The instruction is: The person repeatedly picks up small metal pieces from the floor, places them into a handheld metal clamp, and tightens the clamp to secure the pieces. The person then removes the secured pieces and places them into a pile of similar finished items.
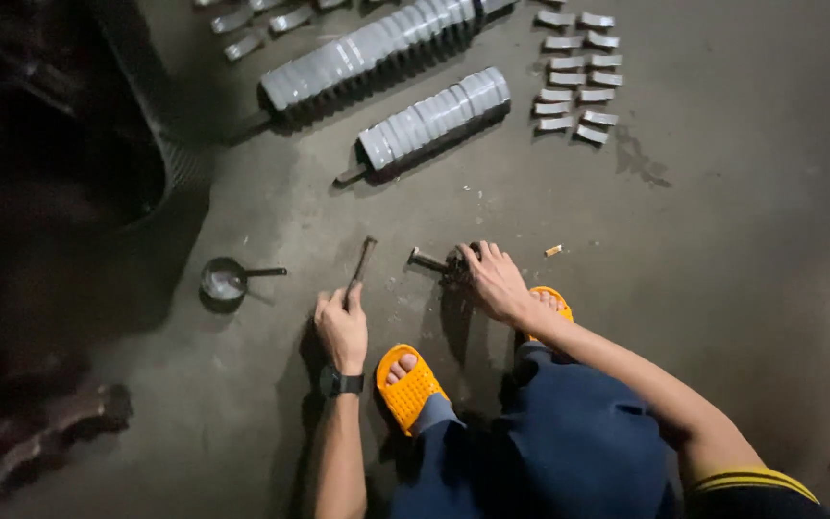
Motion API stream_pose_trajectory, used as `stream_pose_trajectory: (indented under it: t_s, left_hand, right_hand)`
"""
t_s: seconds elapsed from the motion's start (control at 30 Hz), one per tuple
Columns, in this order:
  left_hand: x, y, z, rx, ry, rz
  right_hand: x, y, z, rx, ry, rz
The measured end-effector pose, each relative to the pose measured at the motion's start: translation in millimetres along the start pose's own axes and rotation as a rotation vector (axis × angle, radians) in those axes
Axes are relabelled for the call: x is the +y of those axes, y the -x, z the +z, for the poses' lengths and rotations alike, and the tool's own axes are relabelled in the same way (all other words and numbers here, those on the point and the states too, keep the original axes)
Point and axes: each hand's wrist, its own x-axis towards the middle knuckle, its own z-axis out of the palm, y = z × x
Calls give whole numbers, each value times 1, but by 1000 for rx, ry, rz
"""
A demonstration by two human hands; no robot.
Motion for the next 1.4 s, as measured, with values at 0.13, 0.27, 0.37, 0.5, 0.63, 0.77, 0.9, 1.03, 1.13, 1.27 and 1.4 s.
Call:
stream_pose_trajectory:
  t_s: [0.13,0.27,0.37,0.5,0.63,0.77,0.9,1.03,1.13,1.27,1.4]
  left_hand:
    - [47,6,-27,80,-497,124]
    - [43,18,-11,25,-242,273]
    - [45,30,14,-137,-110,244]
    - [70,29,46,-267,-44,175]
    - [96,15,85,-278,-139,147]
    - [120,8,131,-247,24,132]
    - [149,12,173,-312,71,180]
    - [183,7,155,-404,87,194]
    - [179,11,128,-386,110,-72]
    - [168,49,129,-30,200,-605]
    - [197,77,145,-3,268,-515]
  right_hand:
    - [-25,27,-46,142,-45,34]
    - [15,39,-32,151,-303,51]
    - [56,56,-39,119,-185,-2]
    - [139,76,-36,82,4,-47]
    - [206,72,29,88,-39,142]
    - [236,62,80,2,31,128]
    - [250,50,78,-41,-200,-118]
    - [277,34,8,-145,-335,-272]
    - [327,16,-34,-91,-419,-320]
    - [420,-47,-36,177,-521,-419]
    - [481,-120,-79,547,-571,-297]
